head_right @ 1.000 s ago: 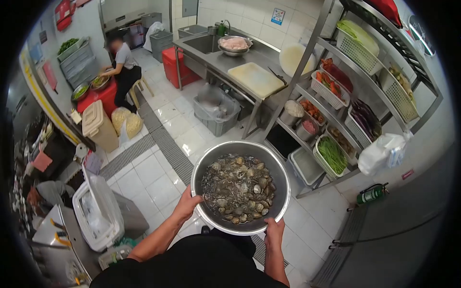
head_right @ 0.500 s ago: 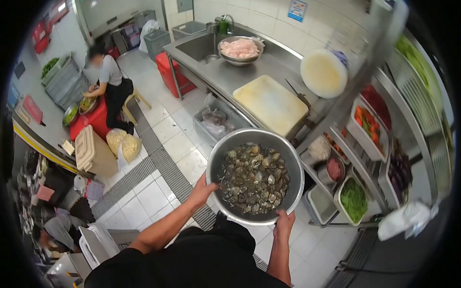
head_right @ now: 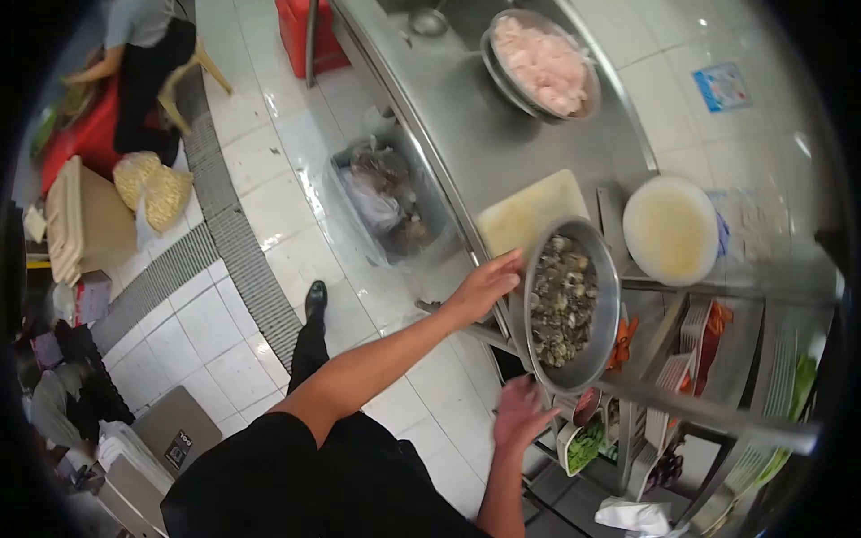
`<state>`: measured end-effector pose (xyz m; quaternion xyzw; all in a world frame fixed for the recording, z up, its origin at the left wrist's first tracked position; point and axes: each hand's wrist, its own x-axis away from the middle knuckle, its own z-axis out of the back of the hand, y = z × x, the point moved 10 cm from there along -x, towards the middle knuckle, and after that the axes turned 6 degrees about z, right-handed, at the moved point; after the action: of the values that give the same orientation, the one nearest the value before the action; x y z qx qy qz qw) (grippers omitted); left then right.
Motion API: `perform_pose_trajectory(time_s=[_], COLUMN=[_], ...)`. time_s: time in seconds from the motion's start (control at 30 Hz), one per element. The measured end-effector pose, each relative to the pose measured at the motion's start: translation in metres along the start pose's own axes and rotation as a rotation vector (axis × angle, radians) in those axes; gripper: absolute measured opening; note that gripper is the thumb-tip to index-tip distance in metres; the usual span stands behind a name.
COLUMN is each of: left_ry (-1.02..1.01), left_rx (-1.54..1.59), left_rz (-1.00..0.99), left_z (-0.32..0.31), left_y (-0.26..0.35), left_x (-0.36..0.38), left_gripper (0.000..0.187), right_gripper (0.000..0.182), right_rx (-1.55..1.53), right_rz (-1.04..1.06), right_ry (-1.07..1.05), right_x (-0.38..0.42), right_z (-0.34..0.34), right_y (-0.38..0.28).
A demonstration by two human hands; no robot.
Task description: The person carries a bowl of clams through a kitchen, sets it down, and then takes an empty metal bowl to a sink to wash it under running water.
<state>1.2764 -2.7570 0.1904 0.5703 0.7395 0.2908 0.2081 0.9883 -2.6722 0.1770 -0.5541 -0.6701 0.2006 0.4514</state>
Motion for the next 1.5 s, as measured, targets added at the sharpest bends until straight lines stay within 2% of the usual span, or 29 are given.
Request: perform_pose_trajectory(time_s=[0.03, 0.07, 0.1, 0.13, 0.17, 0.2, 0.27, 0.33, 0.37, 0.43, 0.5, 0.57, 0.6, 0.7, 0.77, 0.8, 0.83, 0.87, 0.9, 0.93, 1.0, 1.07, 1.13, 1.17, 1.2, 1.23, 1.33, 1.4, 1.5], left_ry=[0.093, 0.189, 0.280, 0.452, 0.624, 0.704, 0.661, 0.564, 0.514, 0.311, 0.127, 0.069, 0.058, 0.331, 0.442, 0.436, 0.376, 0.316, 0.272, 0.228, 0.058, 0.072, 0.106, 0.107, 0.061, 0.018, 0.007, -0.012, 0.020], left_rx=[0.279, 0.296, 0.309, 0.297, 0.275, 0.076, -0.416, -0.727, -0.825, -0.998, -1.225, -1.413, -1.402, -1.524, -1.441, -1.442, -1.419, -1.396, -1.370, -1.343, -1.332, -1.150, -1.310, -1.318, -1.294, -1.265, -1.340, -1.422, -1.496], left_rz=[0.114, 0.191, 0.267, 0.251, 0.245, 0.324, 0.363, 0.274, 0.197, 0.284, 0.187, 0.196, 0.191, 0.134, 0.249, 0.256, 0.182, 0.116, 0.109, 0.102, -0.056, -0.044, 0.015, 0.016, 0.117, 0.215, 0.204, 0.256, 0.358], left_z=[0.027, 0.064, 0.109, 0.166, 0.217, 0.256, 0.299, 0.317, 0.318, 0.316, 0.317, 0.328, 0.335, 0.363, 0.385, 0.390, 0.388, 0.390, 0.399, 0.407, 0.388, 0.402, 0.406, 0.406, 0.409, 0.411, 0.412, 0.414, 0.431], left_y=[-0.017, -0.036, -0.057, -0.091, -0.131, -0.150, -0.164, -0.165, -0.167, -0.182, -0.229, -0.237, -0.259, -0.293, -0.284, -0.282, -0.277, -0.276, -0.272, -0.267, -0.219, -0.202, -0.183, -0.170, -0.166, -0.164, -0.136, -0.127, -0.121], left_x=[-0.005, -0.006, -0.009, -0.010, -0.002, -0.005, -0.036, -0.083, -0.111, -0.175, -0.243, -0.280, -0.300, -0.328, -0.321, -0.315, -0.308, -0.295, -0.282, -0.269, -0.216, -0.166, -0.125, -0.105, -0.087, -0.072, -0.039, -0.029, -0.014], left_gripper=[0.031, 0.029, 0.027, 0.026, 0.024, 0.023, 0.031, 0.037, 0.042, 0.052, 0.054, 0.050, 0.050, 0.044, 0.043, 0.043, 0.043, 0.044, 0.042, 0.040, 0.037, 0.037, 0.032, 0.032, 0.031, 0.030, 0.030, 0.029, 0.029], right_gripper=[0.056, 0.057, 0.048, 0.037, 0.033, 0.029, 0.030, 0.029, 0.029, 0.028, 0.027, 0.023, 0.023, 0.020, 0.019, 0.021, 0.025, 0.035, 0.034, 0.039, 0.044, 0.050, 0.047, 0.049, 0.047, 0.042, 0.030, 0.031, 0.029], right_rx=[0.107, 0.316, 0.665, 0.964, 1.071, 1.168, 1.241, 1.267, 1.243, 1.219, 1.227, 1.191, 1.196, 1.271, 1.363, 1.396, 1.271, 1.255, 1.187, 1.161, 0.943, 0.914, 0.834, 0.843, 0.886, 0.795, 0.632, 0.653, 0.588], right_rz=[-0.125, -0.213, -0.330, -0.337, -0.256, -0.174, -0.008, -0.055, -0.157, -0.339, -0.414, -0.521, -0.511, -0.514, -0.470, -0.385, -0.265, -0.183, -0.172, -0.076, -0.029, -0.030, -0.269, -0.319, -0.437, -0.450, -0.520, -0.496, -0.288], right_ry=[-0.119, -0.031, -0.047, -0.074, -0.174, -0.282, -0.353, -0.273, -0.164, 0.005, 0.038, 0.021, 0.034, -0.165, -0.256, -0.299, -0.316, -0.182, -0.040, -0.012, 0.243, 0.180, 0.206, 0.180, 0.261, 0.234, 0.274, 0.196, 0.115], right_x=[0.018, 0.033, 0.045, 0.054, 0.041, 0.026, -0.010, -0.037, -0.042, -0.046, -0.046, -0.048, -0.055, -0.089, -0.124, -0.145, -0.171, -0.201, -0.231, -0.267, -0.317, -0.344, -0.348, -0.343, -0.323, -0.316, -0.288, -0.283, -0.300], right_z=[-0.015, -0.006, -0.004, -0.058, -0.086, -0.108, -0.140, -0.137, -0.119, -0.086, -0.074, -0.066, -0.067, -0.095, -0.103, -0.103, -0.104, -0.088, -0.085, -0.076, -0.070, -0.070, -0.052, -0.042, -0.048, -0.045, -0.024, -0.033, -0.060], right_y=[0.036, 0.072, 0.101, 0.115, 0.119, 0.127, 0.124, 0.134, 0.141, 0.159, 0.184, 0.215, 0.224, 0.267, 0.287, 0.294, 0.303, 0.305, 0.310, 0.313, 0.322, 0.342, 0.383, 0.403, 0.415, 0.430, 0.460, 0.453, 0.411])
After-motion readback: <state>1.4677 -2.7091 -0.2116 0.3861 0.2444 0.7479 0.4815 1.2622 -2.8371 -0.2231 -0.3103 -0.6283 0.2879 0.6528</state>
